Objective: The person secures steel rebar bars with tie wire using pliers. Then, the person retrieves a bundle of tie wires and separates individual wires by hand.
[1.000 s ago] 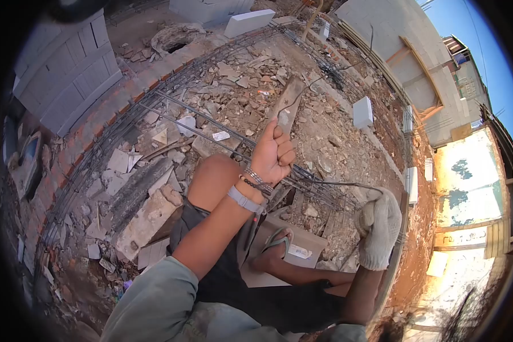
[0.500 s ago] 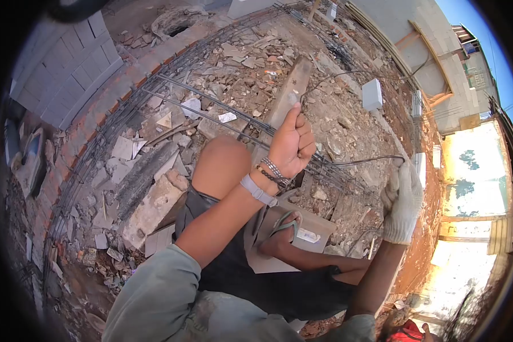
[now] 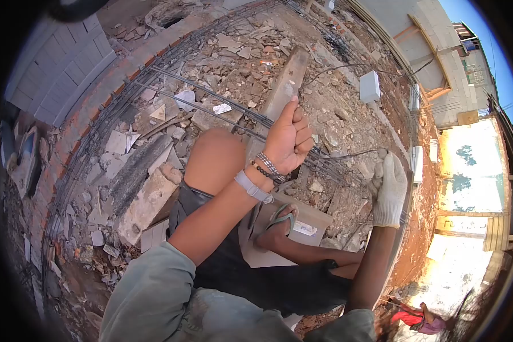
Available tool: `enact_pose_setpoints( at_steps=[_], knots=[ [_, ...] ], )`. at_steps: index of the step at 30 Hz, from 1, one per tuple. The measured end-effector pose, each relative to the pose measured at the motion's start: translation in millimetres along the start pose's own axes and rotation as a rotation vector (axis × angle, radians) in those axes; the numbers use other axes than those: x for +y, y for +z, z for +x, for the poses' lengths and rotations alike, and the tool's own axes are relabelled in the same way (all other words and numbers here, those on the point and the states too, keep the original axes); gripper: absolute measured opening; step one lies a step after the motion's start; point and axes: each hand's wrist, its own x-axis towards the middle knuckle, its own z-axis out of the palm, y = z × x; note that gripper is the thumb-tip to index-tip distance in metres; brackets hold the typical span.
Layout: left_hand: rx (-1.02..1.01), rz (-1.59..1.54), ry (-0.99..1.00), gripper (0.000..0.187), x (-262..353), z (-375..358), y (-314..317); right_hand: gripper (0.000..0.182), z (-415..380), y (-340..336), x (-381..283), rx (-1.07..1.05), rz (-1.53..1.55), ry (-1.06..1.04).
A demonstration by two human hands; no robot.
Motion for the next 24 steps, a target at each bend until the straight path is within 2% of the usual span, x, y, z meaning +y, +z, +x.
enact_pose_setpoints(
  at_steps=[2,3,4,5,7,9,11,13,17,18,21,22,24],
  knots=[
    [0.000,0.012,0.001,0.044,-3,1,0,0.027,34,3,70,-0.174,-0.777,-0.356],
    [0.005,0.013,0.008,0.044,-3,3,-3,0.025,23,11,112,-0.174,-0.949,-0.598],
    [-0.016,-0.007,0.028,0.044,-3,8,-7,0.025,-7,23,124,-0.333,-1.135,-0.456],
    [0.018,0.001,0.052,0.043,0,11,-9,0.025,-34,25,143,-0.537,-1.173,-0.534],
    [0.095,0.022,0.099,0.043,8,14,-13,0.023,-78,21,178,-0.808,-1.119,-0.874],
    [0.084,-0.009,0.125,0.043,23,17,-18,0.021,-109,31,105,-1.043,-0.806,-0.467],
    [0.056,-0.014,0.135,0.043,33,17,-19,0.020,-119,21,73,-0.989,-0.717,-0.445],
    [0.012,0.001,0.132,0.044,37,20,-23,0.019,-122,9,70,-0.920,-0.661,-0.426],
    [-0.285,-0.267,-0.025,0.043,38,21,-28,0.018,-120,-4,78,-0.804,-0.746,-0.441],
    [-0.415,-0.313,-0.031,0.043,33,20,-26,0.018,-116,-4,80,-0.782,-0.795,-0.461],
    [0.109,-0.037,-0.015,0.045,6,-13,36,0.026,-100,7,92,-0.661,-0.732,-0.735],
    [0.055,0.007,-0.052,0.048,-5,-11,24,0.026,-95,11,93,-0.631,-0.704,-0.684],
    [-0.207,-0.086,-0.183,0.046,-26,-5,-10,0.025,-86,19,92,-0.571,-0.648,-0.583]
  ],
)
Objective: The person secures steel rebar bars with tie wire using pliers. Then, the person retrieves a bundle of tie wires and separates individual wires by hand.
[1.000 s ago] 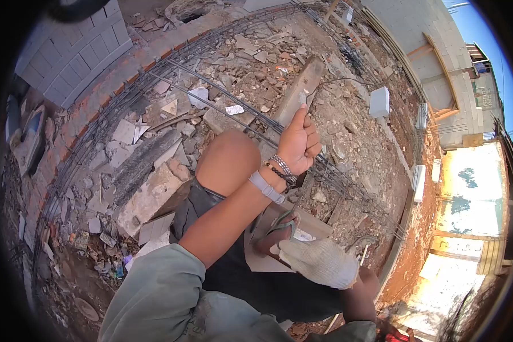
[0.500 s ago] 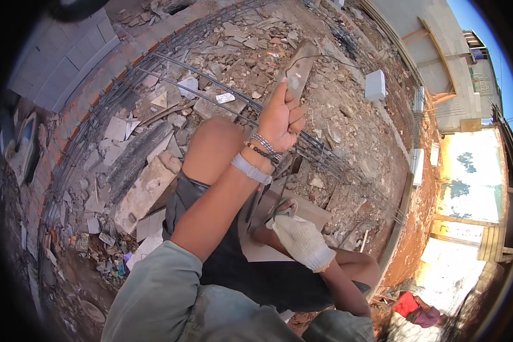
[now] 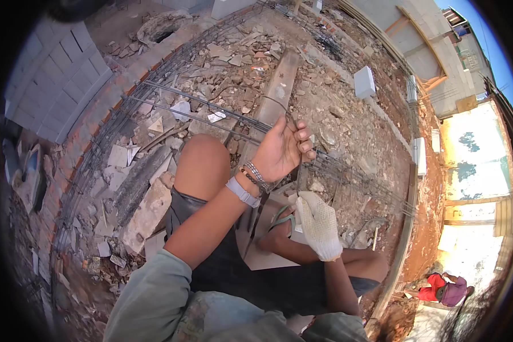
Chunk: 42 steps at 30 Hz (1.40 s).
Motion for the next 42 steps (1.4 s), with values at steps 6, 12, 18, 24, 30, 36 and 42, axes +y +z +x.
enact_pose_setpoints(
  at_steps=[6,12,18,24,30,36,42],
  knots=[
    [0.129,0.054,0.028,0.045,3,8,-31,0.023,-4,-8,-19,0.064,0.072,0.112],
    [0.293,0.045,0.019,0.050,3,-1,-12,0.020,-6,-52,-24,0.134,0.029,0.197],
    [0.181,0.101,-0.003,0.053,-14,-1,-1,0.024,45,-16,57,0.157,-0.206,0.275],
    [0.275,0.167,0.132,0.051,10,7,-15,0.028,28,-46,-33,-0.477,0.001,-0.277],
    [0.207,0.107,0.108,0.049,11,-8,0,0.024,54,-43,20,0.220,0.413,0.386],
    [0.306,0.261,0.118,0.049,7,-6,-13,0.029,-2,2,-5,-0.379,-0.311,-0.116],
    [0.353,0.248,0.078,0.049,-4,-7,-13,0.033,39,-76,-1,0.263,0.703,0.532]
  ],
)
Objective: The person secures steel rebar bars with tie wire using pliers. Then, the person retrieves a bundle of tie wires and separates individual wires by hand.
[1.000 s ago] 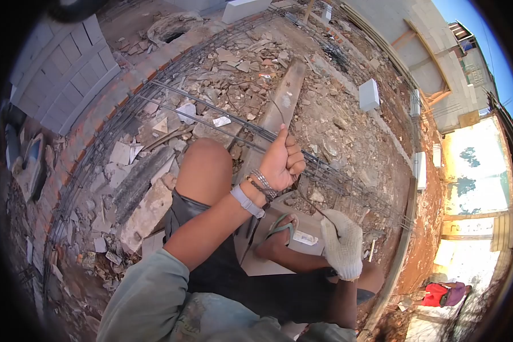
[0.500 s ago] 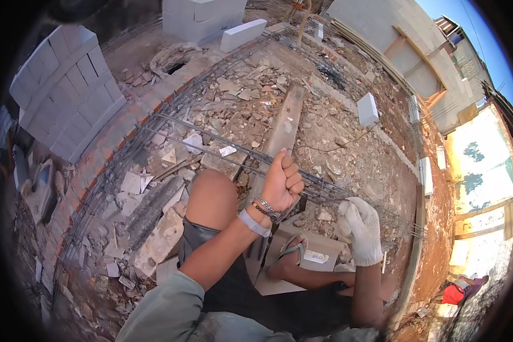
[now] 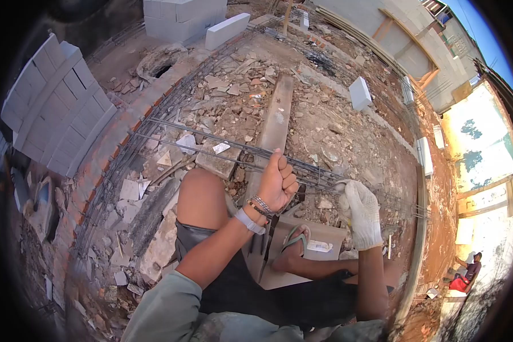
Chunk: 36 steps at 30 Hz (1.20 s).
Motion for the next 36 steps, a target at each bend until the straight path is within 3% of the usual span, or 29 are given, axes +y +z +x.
enact_pose_setpoints(
  at_steps=[3,5,6,8,10,13,14,16,17,19,21,23,24,26,30,33,36],
  knots=[
    [0.013,0.022,0.041,0.048,-1,1,0,0.026,24,9,86,0.139,-0.814,-0.545],
    [0.027,0.037,0.071,0.048,-4,9,-4,0.029,-9,26,107,-0.282,-1.196,-0.291],
    [0.039,0.046,0.076,0.048,-5,13,-6,0.027,-25,35,130,-0.337,-1.225,-0.486],
    [0.071,0.043,0.085,0.048,-8,20,-21,0.026,-41,34,152,-0.493,-1.166,-0.685],
    [0.084,0.032,0.100,0.048,-4,32,-34,0.029,-51,35,89,-0.657,-1.009,-0.696],
    [0.097,-0.162,0.121,0.050,8,47,-36,0.028,-44,20,92,-0.311,-0.814,-0.858],
    [-0.104,-0.193,0.085,0.053,6,52,-51,0.048,-41,8,99,-0.496,-0.846,-0.678],
    [-0.013,-0.238,0.051,0.057,0,35,-23,0.039,-42,14,86,-0.427,-0.909,-0.636],
    [-0.129,-0.208,0.013,0.062,-9,38,-39,0.031,-39,24,75,-0.391,-0.936,-0.593],
    [-0.128,-0.039,-0.107,0.063,-19,26,-36,0.020,-34,41,53,-0.310,-0.993,-0.466],
    [-0.332,-0.026,-0.172,0.061,-25,15,-29,0.020,-29,42,60,-0.214,-0.894,-0.496],
    [-0.447,-0.111,-0.218,0.059,-34,17,-26,0.021,-28,37,69,-0.307,-0.850,-0.293],
    [-0.489,-0.116,-0.205,0.059,-34,17,-26,0.022,-20,23,97,-0.380,-1.002,-0.492],
    [-0.408,-0.069,-0.134,0.059,-32,-7,-7,0.022,-19,23,111,-0.403,-1.106,-0.595],
    [-0.386,0.013,-0.122,0.058,-48,-1,-24,0.022,-25,48,113,-0.327,-1.151,-0.588],
    [-0.023,0.090,-0.027,0.057,-51,11,-30,0.022,-26,63,111,-0.304,-1.149,-0.586],
    [0.156,0.149,0.094,0.057,-47,29,-32,0.022,-25,76,107,-0.282,-1.141,-0.566]
  ],
)
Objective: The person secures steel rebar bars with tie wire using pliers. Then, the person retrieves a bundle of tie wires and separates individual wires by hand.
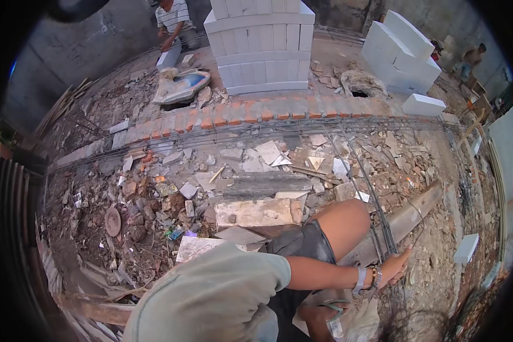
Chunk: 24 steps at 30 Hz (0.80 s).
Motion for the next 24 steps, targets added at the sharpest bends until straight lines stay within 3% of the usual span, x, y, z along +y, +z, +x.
enact_pose_setpoints(
  at_steps=[3,6,9,15,19,22,24],
  knots=[
    [0.010,0.062,-0.064,0.055,2,-3,-4,0.022,2,2,-4,0.006,-0.012,0.014],
    [-0.215,-0.167,-0.162,0.053,-3,2,-10,0.022,4,5,-5,0.021,-0.027,0.016],
    [-0.285,-0.176,-0.215,0.052,-4,-12,-1,0.022,4,6,-3,0.032,-0.045,0.018],
    [-0.269,-0.128,-0.113,0.053,6,-14,-4,0.022,-1,3,5,0.050,-0.071,0.039],
    [-0.199,0.003,-0.192,0.054,-2,-20,-16,0.022,0,-2,10,0.069,-0.074,0.073],
    [-0.319,-0.123,-0.198,0.055,4,-15,-13,0.023,0,-8,19,0.103,-0.075,0.119],
    [-0.320,-0.115,-0.199,0.055,4,-20,-13,0.023,6,-21,27,0.284,0.006,0.209]
  ],
)
